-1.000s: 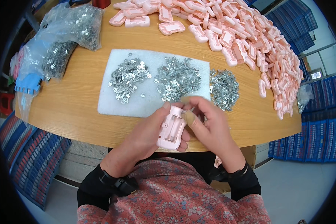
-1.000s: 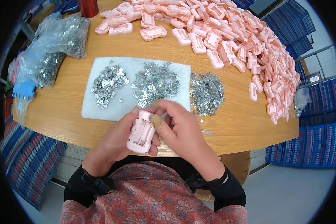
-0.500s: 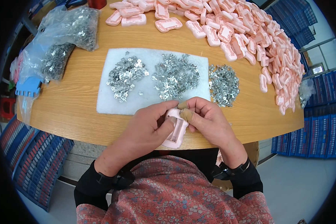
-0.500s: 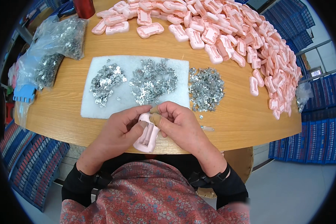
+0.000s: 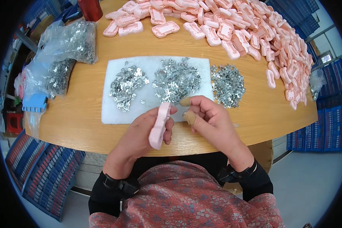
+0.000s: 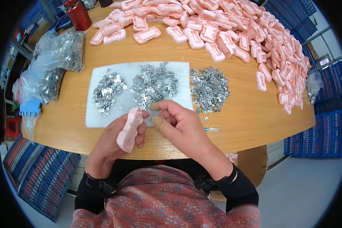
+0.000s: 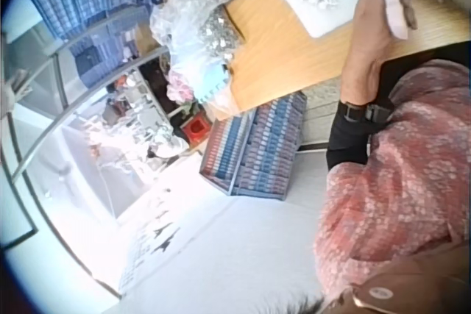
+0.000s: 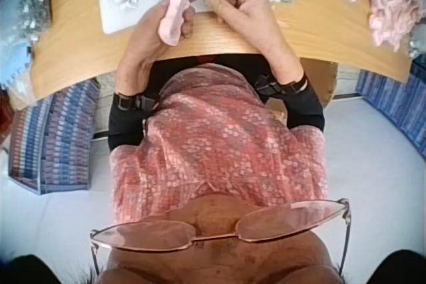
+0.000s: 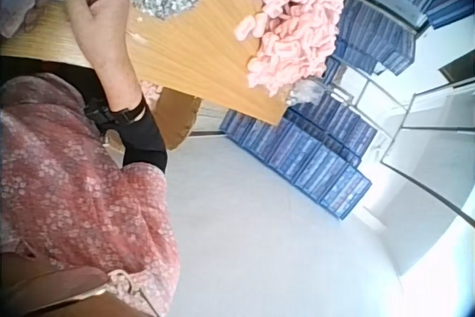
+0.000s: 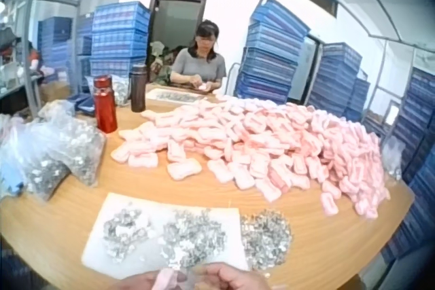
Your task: The person repeatedly picks up pink plastic housings and small metal components, inserts the metal pieces into the housings, and places the assembled units into a cardboard box. The process is continuous and repetitive throughout the clip.
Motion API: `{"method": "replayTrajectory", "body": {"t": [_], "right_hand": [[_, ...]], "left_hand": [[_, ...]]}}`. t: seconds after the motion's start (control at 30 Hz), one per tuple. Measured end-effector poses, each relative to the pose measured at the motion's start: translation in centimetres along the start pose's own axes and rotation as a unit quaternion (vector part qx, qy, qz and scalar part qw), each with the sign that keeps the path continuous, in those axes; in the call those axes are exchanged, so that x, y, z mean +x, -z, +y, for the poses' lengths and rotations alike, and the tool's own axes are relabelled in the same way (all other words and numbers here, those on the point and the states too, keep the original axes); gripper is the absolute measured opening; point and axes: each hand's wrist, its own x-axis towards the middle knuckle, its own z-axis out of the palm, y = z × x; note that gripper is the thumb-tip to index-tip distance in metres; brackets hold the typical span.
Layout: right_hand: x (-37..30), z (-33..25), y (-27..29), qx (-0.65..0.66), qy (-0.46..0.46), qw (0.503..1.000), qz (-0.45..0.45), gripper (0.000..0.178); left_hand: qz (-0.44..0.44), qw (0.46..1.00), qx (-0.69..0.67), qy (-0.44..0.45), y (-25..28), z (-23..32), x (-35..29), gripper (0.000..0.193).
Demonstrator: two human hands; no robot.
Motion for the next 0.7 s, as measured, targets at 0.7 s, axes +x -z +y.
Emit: {"method": "replayTrajectory", "body": {"t": [0.7], "right_hand": [[0.3,-0.7,0.3,-0.077,-0.012,0.997,-0.025,0.016]], "left_hand": [[-0.08,0.992,-0.074,0.059,-0.8,0.2,-1.2,0.048]]}}
